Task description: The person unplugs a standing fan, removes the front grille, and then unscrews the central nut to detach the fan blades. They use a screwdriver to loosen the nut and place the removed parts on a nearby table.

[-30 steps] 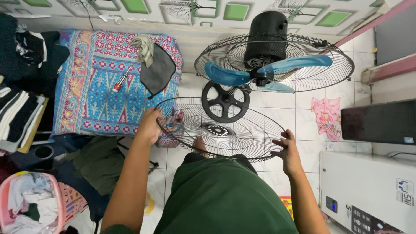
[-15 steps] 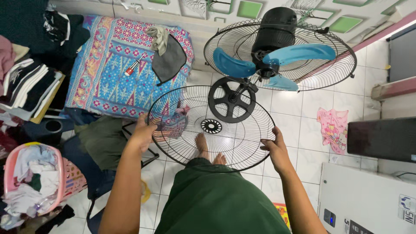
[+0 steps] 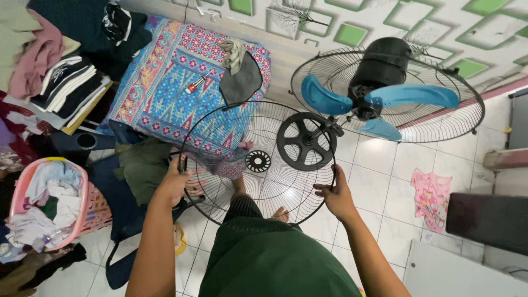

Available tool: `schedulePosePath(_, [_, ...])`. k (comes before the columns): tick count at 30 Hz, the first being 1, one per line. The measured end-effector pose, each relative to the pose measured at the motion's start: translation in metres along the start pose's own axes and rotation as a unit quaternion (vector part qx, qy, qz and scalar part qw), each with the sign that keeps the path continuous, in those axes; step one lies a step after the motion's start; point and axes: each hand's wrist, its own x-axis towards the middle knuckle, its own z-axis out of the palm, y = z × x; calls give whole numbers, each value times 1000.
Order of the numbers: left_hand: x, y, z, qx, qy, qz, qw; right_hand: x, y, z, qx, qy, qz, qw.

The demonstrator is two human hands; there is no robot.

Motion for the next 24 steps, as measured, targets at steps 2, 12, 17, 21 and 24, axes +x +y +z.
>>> schedulePosePath(2, [-1,15,-5,-50,15,-37,998,15,-1,17,5,-15,-13,1000])
schedulePosePath(12, [78,68,-72,-109,118,117,980,155,-34,130,27,-62,-96,993])
schedulePosePath(17, [141,95,-115,-168,133,113,970,238,-64,195,18,-69,-125,990])
schedulePosePath(21, [172,115,-138,-195,154,117,961,293,-85,239,138,-39,-47,989])
schedulePosePath(24, [189,125,-153,-227,184,111,950,329,-79,254,175,-24,26,984])
